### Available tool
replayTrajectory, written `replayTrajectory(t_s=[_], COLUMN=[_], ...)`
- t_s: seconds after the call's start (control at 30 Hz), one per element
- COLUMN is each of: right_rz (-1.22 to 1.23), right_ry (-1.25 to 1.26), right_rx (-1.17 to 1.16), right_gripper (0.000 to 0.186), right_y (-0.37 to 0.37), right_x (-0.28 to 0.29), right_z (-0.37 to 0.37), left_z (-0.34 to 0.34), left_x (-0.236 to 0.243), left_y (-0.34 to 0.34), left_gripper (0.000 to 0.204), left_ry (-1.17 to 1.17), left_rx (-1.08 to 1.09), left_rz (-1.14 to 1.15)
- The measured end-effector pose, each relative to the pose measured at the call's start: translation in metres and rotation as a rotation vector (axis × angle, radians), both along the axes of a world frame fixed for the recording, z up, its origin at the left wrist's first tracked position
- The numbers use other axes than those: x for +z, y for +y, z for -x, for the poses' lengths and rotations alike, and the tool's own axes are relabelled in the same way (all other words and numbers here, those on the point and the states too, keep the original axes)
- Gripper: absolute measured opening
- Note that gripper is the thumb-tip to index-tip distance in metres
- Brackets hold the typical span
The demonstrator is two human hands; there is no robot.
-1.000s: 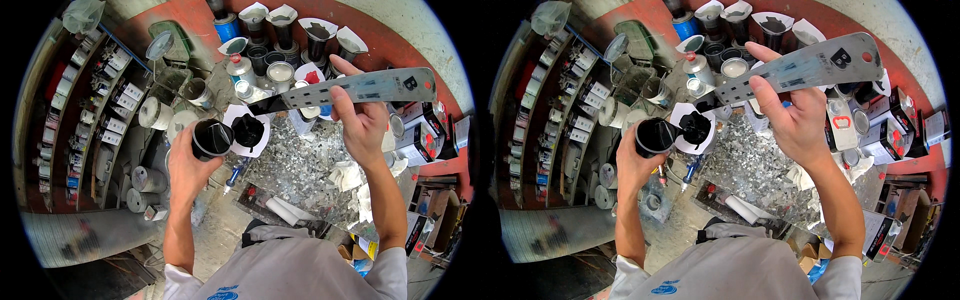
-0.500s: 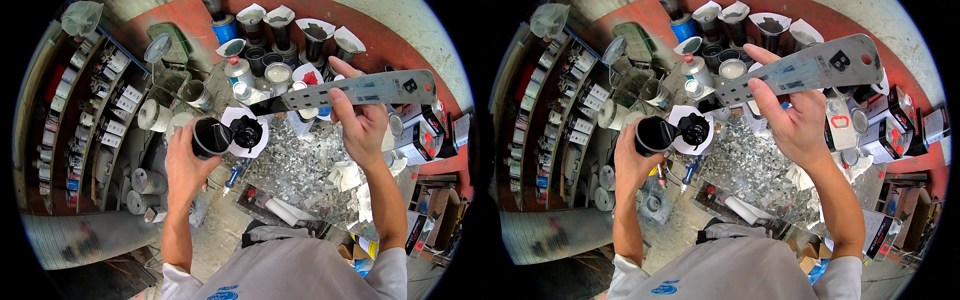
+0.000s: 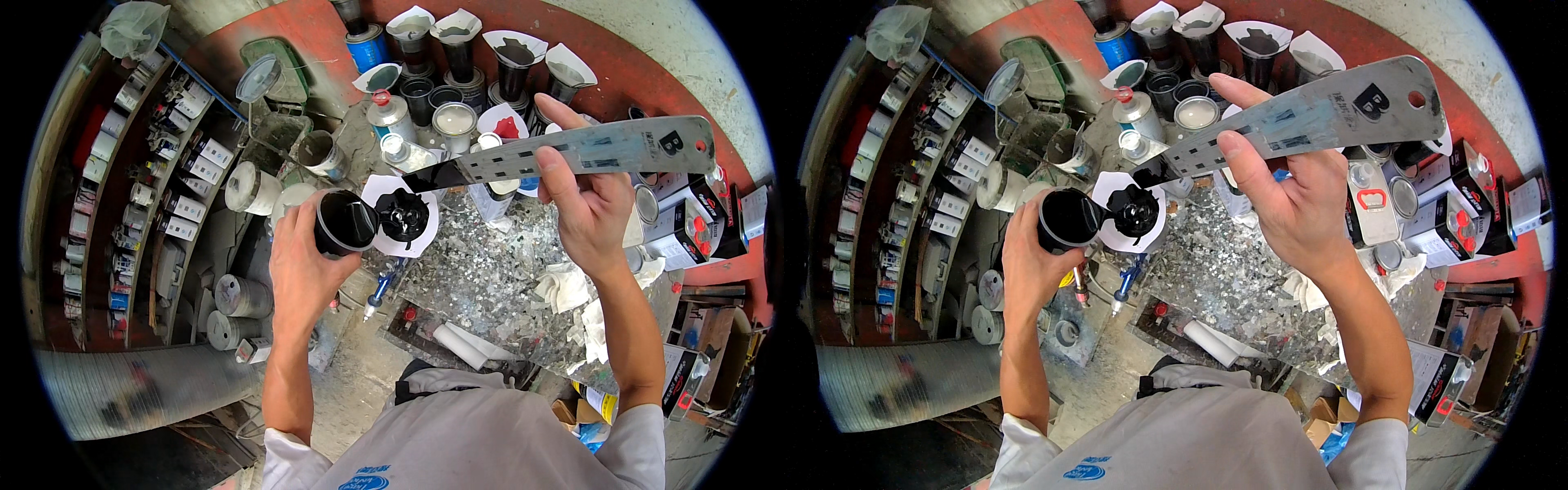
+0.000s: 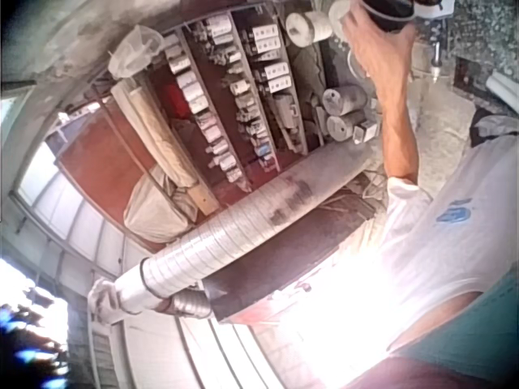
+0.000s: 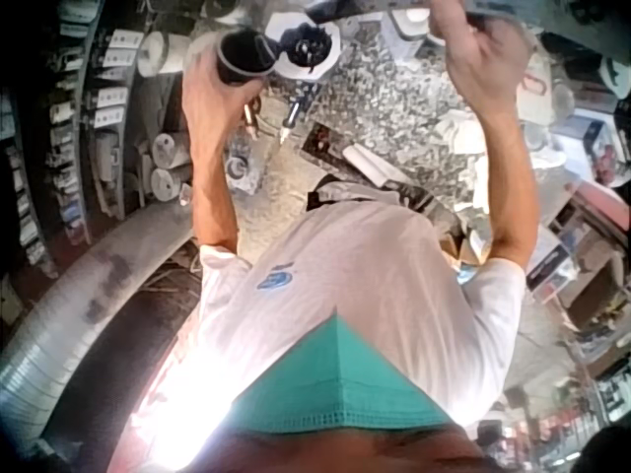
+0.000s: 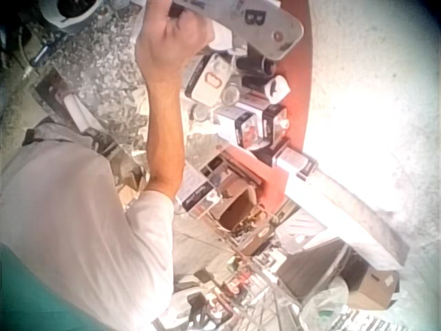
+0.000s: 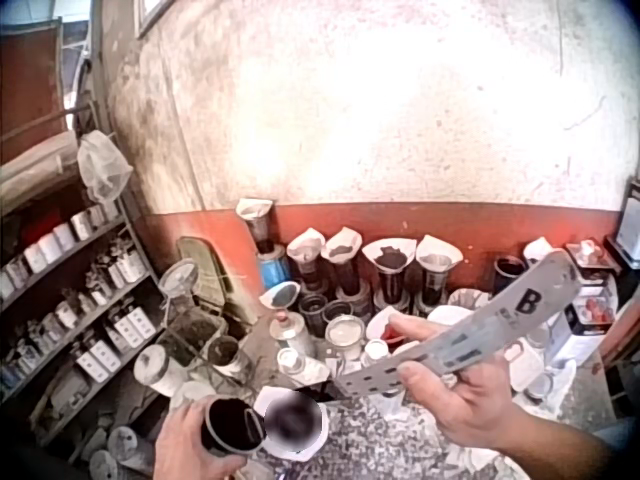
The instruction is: The person cleans a spray gun with a cloth, then picks up a small container and a metal ruler. They pour a liquid from a can into the container and stir the mixture with the ruler. The person then pours the mixed liquid into a funnel and continues to stir the contents of the container.
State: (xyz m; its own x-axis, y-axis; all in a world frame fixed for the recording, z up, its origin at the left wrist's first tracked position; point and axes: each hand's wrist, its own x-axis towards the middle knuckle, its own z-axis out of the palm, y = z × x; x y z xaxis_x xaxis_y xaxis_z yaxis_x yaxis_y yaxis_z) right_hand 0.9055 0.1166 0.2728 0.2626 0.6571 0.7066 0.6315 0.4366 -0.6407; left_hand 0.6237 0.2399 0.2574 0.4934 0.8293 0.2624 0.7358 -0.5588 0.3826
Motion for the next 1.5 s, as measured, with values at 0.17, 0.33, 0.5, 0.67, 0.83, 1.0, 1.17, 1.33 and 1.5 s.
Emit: replayTrajectory(t_s=[0.17,0.33,0.5,0.67,0.83,1.0,1.17,1.33,1.5], right_rz=[-0.004,-0.008,-0.009,0.011,-0.008,-0.009,-0.023,-0.021,-0.041], right_ry=[-0.007,-0.003,0.001,0.016,0.117,0.060,0.008,0.121,0.006], right_rx=[0.002,-0.003,0.000,-0.003,-0.025,-0.001,0.006,-0.029,-0.003], right_gripper=[0.014,0.013,0.013,0.013,0.016,0.017,0.017,0.020,0.021], right_y=[0.000,0.000,0.000,-0.003,-0.002,-0.002,-0.002,-0.002,-0.001], right_x=[0.001,0.001,-0.001,0.000,0.003,0.001,0.000,0.002,-0.001], right_z=[0.001,0.001,0.000,-0.001,0.007,0.004,0.002,0.008,0.002], left_z=[-0.001,-0.003,-0.003,-0.004,-0.006,-0.006,-0.006,-0.006,-0.006], left_x=[0.002,0.005,0.005,0.006,0.007,0.008,0.009,0.011,0.011], left_y=[-0.001,-0.003,-0.002,-0.002,-0.002,-0.001,-0.002,-0.002,-0.002], left_gripper=[0.072,0.071,0.070,0.071,0.069,0.070,0.071,0.076,0.077], left_ry=[0.006,0.008,0.017,0.029,0.045,0.054,0.064,0.095,0.105], left_rx=[-0.001,0.015,0.008,-0.002,0.000,0.000,0.001,0.004,0.005], left_rz=[-0.019,-0.007,-0.036,-0.056,-0.095,-0.104,-0.126,-0.070,-0.081])
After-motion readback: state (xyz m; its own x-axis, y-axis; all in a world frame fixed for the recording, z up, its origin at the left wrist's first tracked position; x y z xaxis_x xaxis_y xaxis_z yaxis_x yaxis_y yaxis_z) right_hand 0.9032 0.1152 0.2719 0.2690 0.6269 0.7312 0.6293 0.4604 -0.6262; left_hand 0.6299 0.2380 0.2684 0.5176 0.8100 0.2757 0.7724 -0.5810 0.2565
